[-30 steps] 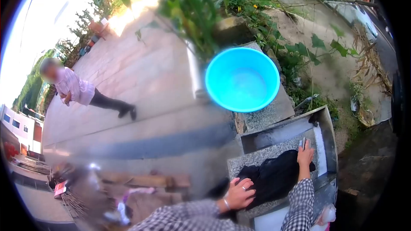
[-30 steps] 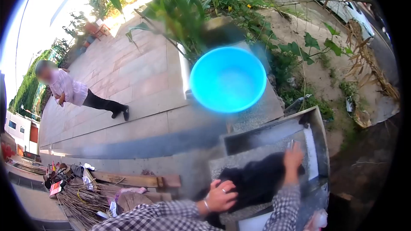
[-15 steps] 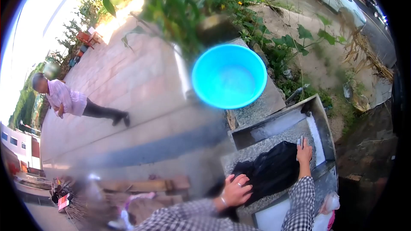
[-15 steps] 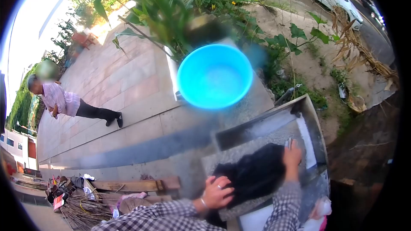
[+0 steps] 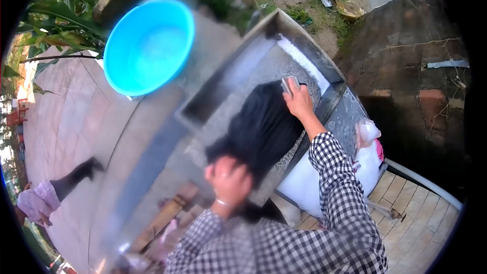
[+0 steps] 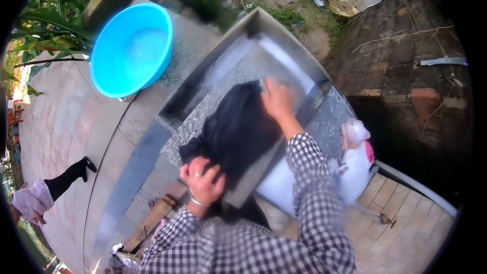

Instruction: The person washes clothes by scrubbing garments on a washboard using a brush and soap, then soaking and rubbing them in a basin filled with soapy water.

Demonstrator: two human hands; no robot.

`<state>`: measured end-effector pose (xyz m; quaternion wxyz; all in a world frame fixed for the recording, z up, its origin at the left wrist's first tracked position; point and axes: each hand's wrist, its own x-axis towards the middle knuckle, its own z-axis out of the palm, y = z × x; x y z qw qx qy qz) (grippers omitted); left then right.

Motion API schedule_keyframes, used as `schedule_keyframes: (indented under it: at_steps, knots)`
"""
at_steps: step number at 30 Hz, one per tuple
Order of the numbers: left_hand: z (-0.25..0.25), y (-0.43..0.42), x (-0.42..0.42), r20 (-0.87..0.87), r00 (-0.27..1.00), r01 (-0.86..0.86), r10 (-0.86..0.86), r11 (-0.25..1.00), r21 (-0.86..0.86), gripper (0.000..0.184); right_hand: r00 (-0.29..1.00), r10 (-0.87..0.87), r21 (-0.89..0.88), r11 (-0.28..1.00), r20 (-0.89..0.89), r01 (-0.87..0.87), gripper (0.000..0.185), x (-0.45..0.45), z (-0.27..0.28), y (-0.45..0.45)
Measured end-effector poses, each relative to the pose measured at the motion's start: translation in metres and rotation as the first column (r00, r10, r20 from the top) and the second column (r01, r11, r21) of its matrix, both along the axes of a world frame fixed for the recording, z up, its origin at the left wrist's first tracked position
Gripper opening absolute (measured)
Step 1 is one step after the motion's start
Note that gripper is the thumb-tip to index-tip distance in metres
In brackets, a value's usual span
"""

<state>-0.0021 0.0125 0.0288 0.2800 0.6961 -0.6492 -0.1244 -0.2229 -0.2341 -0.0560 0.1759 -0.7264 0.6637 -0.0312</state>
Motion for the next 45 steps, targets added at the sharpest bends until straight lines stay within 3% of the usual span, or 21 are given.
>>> schedule_keyframes:
  at_steps: [2, 4, 7, 10, 12, 15, 16, 19, 20, 22, 24, 26, 28, 30, 32, 34, 35, 36, 38, 42, 45]
  knots:
    - [0.0, -0.001, -0.001, -0.005, 1.0, -0.004, 0.004, 1.0, 0.015, 0.028, 0.917, 0.303, -0.081, 0.953, 0.257, -0.292, 0.065, 0.016, 0.03, 0.085]
    - [0.001, -0.003, 0.0, 0.003, 1.0, 0.01, -0.01, 1.0, 0.01, 0.028, 0.699, 0.655, -0.509, 0.723, 0.287, -0.468, 0.059, 0.034, 0.082, 0.117]
    - [-0.004, 0.0, 0.0, 0.0, 1.0, 0.014, -0.014, 1.0, 0.018, 0.028, 0.968, 0.24, -0.28, 0.936, 0.07, -0.212, 0.064, -0.021, -0.018, 0.059]
    - [-0.005, 0.0, -0.002, 0.02, 1.0, 0.017, -0.017, 1.0, 0.01, 0.028, 0.966, -0.239, 0.003, 0.971, -0.103, 0.24, 0.057, -0.041, -0.036, -0.03]
    - [-0.002, 0.001, -0.001, 0.006, 1.0, 0.021, -0.021, 1.0, 0.012, 0.027, 0.95, -0.287, 0.085, 0.951, -0.124, 0.299, 0.058, -0.036, -0.026, -0.035]
    - [-0.004, 0.0, -0.001, -0.012, 1.0, 0.008, -0.008, 1.0, 0.009, 0.026, 0.971, 0.169, -0.024, 0.986, 0.172, -0.167, 0.06, 0.003, 0.018, 0.056]
    - [-0.003, 0.0, -0.001, -0.016, 1.0, 0.004, -0.003, 1.0, 0.015, 0.025, 0.877, 0.378, -0.132, 0.926, 0.297, -0.354, 0.06, 0.017, 0.028, 0.095]
    - [-0.007, -0.001, 0.002, 0.003, 1.0, 0.019, -0.019, 0.999, 0.029, 0.025, 0.695, 0.637, -0.346, 0.769, 0.333, -0.538, 0.061, 0.04, 0.036, 0.116]
    - [-0.007, 0.001, 0.002, 0.011, 1.0, 0.022, -0.022, 0.999, 0.038, 0.024, 0.805, 0.551, -0.4, 0.803, 0.22, -0.442, 0.059, 0.032, 0.004, 0.081]
    - [-0.007, 0.003, 0.001, 0.022, 1.0, 0.018, -0.019, 0.999, 0.031, 0.024, 0.99, 0.106, -0.326, 0.943, 0.098, -0.068, 0.056, 0.02, -0.033, 0.001]
    - [-0.009, 0.002, 0.003, 0.022, 0.999, 0.03, -0.03, 0.999, 0.021, 0.025, 0.99, -0.104, -0.24, 0.968, -0.098, 0.078, 0.053, 0.012, -0.051, -0.046]
    - [-0.006, 0.004, 0.001, 0.026, 0.999, 0.024, -0.025, 1.0, 0.02, 0.025, 0.992, -0.053, -0.232, 0.972, -0.114, 0.025, 0.052, 0.019, -0.036, -0.039]
    - [-0.003, 0.0, -0.001, 0.033, 0.999, 0.009, -0.01, 1.0, 0.027, 0.026, 0.984, 0.113, 0.025, 0.993, 0.137, -0.117, 0.055, 0.035, 0.014, 0.017]
    - [-0.004, -0.001, -0.001, 0.026, 1.0, 0.009, -0.009, 1.0, 0.007, 0.026, 0.781, 0.48, -0.252, 0.877, 0.399, -0.41, 0.06, 0.044, 0.037, 0.1]
    - [-0.004, 0.0, 0.0, 0.007, 1.0, 0.026, -0.026, 0.999, 0.03, 0.027, 0.616, 0.669, -0.34, 0.743, 0.416, -0.577, 0.064, 0.042, 0.049, 0.132]
    - [-0.006, 0.001, 0.0, 0.02, 0.999, 0.028, -0.029, 0.999, 0.045, 0.028, 0.808, 0.547, -0.419, 0.8, 0.217, -0.429, 0.063, 0.026, 0.003, 0.074]
    - [-0.008, 0.002, -0.002, 0.015, 1.0, 0.024, -0.024, 0.999, 0.046, 0.028, 0.934, 0.324, -0.379, 0.892, 0.153, -0.247, 0.059, 0.017, -0.023, 0.037]
    - [-0.008, 0.004, -0.002, 0.017, 1.0, 0.023, -0.024, 0.999, 0.045, 0.029, 0.99, 0.102, -0.281, 0.957, 0.101, -0.071, 0.057, 0.012, -0.033, 0.002]
    - [-0.006, 0.003, 0.002, 0.031, 0.999, 0.033, -0.034, 0.999, 0.029, 0.03, 0.996, -0.085, -0.177, 0.981, -0.034, 0.078, 0.056, 0.005, -0.047, -0.049]
    - [0.001, 0.0, -0.004, 0.036, 0.999, 0.021, -0.021, 1.0, 0.0, 0.031, 0.987, -0.13, -0.288, 0.953, -0.099, 0.097, 0.056, 0.01, -0.045, -0.042]
    - [0.0, 0.001, -0.004, 0.034, 0.999, 0.016, -0.015, 1.0, -0.018, 0.031, 0.999, -0.037, -0.191, 0.981, 0.032, 0.043, 0.056, 0.018, -0.016, 0.006]
